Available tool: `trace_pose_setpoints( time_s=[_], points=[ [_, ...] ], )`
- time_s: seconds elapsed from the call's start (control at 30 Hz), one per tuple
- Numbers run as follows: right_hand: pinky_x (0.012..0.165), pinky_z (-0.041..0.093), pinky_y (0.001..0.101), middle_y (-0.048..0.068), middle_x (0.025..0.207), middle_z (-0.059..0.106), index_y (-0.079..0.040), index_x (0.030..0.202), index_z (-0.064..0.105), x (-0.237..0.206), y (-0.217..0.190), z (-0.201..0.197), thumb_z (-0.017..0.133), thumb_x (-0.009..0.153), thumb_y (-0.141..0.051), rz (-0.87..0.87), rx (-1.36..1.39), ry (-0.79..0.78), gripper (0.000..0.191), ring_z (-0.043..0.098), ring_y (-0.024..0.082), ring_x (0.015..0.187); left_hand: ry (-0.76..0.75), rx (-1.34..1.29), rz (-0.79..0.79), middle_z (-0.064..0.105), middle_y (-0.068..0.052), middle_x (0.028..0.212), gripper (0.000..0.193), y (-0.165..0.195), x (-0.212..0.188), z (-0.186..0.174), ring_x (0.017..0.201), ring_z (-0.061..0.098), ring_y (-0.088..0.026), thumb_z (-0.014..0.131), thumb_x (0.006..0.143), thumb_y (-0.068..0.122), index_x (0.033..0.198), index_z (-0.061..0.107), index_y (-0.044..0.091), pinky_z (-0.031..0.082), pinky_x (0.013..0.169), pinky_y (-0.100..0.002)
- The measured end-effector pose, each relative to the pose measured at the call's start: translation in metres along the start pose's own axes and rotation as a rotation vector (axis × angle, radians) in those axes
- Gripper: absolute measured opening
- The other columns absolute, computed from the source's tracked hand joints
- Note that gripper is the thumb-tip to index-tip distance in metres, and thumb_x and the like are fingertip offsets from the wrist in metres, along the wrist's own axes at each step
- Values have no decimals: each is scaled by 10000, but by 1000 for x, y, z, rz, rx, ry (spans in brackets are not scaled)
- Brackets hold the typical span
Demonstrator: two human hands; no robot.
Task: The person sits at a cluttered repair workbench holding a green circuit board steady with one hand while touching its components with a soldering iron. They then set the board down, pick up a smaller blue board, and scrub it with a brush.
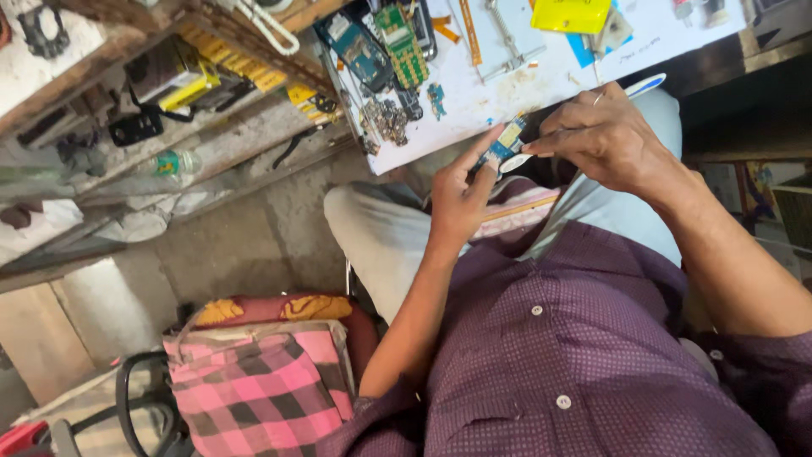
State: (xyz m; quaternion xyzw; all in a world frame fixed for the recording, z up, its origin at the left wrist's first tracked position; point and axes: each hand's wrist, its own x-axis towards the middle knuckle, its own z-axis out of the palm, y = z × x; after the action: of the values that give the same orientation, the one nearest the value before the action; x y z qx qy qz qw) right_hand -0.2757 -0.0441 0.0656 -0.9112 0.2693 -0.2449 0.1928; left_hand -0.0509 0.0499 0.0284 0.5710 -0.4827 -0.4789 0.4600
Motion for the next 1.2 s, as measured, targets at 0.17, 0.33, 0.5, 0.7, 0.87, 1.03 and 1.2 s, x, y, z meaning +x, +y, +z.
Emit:
trace_pose_setpoints(
  time_s=[0.17, 0.33, 0.5, 0.7, 0.87, 1.03, 1.2],
  points=[
    [819, 456, 384, -10, 1001, 722, -182, 1075, 813, 2, 0, 0, 773, 804, 2, 38, 19, 29, 330, 668, 220, 936, 9, 12, -50, 609, 90, 869, 449, -1, 0, 1, 689, 386, -6, 616, 993, 58, 1436, 650, 128, 365, 593, -195],
    [801, 450, 349, -4, 1036, 709, -202, 1124, 804, 2, 2, 3, 786, 874, -32, 123, 55, 45, 303, 654, 192, 896, 34, 11, -30, 755, -9, 1116, 451, -3, 2, 1, 832, 523, -12, 618, 985, 74, 1434, 632, 111, 487, 748, -201],
    [840, 488, 337, -4, 1078, 712, -198, 1153, 794, 4, 1, 7, 763, 951, -35, 221, 102, 43, 261, 664, 187, 955, 28, -6, 62, 730, -70, 1304, 433, -2, -1, 0, 1179, 592, -62, 619, 1001, 60, 1433, 631, 92, 473, 1048, -248],
    [817, 558, 304, 15, 1077, 731, -154, 1129, 778, 11, 2, 12, 735, 936, 14, 115, 237, 93, 260, 711, 208, 985, -1, -40, 48, 720, -85, 1323, 454, -9, -1, 0, 1208, 590, -76, 601, 1000, 31, 1453, 609, 72, 467, 1068, -256],
    [832, 555, 366, 60, 1050, 754, -106, 982, 775, 13, 5, 18, 751, 859, 32, -7, 159, 124, 186, 736, 257, 975, 17, -306, -70, 693, -76, 1327, 512, -22, 5, 6, 1002, 593, -48, 603, 1015, 30, 1520, 517, 36, 484, 815, -198],
    [865, 556, 355, 46, 1091, 756, -92, 967, 753, 13, 7, 23, 733, 905, 23, -3, 173, 143, 132, 726, 240, 1050, 43, -326, -45, 701, -74, 1265, 567, -36, 9, 6, 947, 596, -47, 606, 1006, 25, 1551, 450, 26, 500, 736, -202],
    [874, 536, 387, 54, 1077, 759, -103, 1032, 786, 13, 6, 21, 742, 902, -23, 70, 97, 121, 159, 706, 254, 999, 48, -410, -41, 688, -75, 1302, 515, -48, 14, 9, 1025, 645, -79, 612, 1020, 30, 1515, 473, -2, 531, 774, -230]
  ],
)
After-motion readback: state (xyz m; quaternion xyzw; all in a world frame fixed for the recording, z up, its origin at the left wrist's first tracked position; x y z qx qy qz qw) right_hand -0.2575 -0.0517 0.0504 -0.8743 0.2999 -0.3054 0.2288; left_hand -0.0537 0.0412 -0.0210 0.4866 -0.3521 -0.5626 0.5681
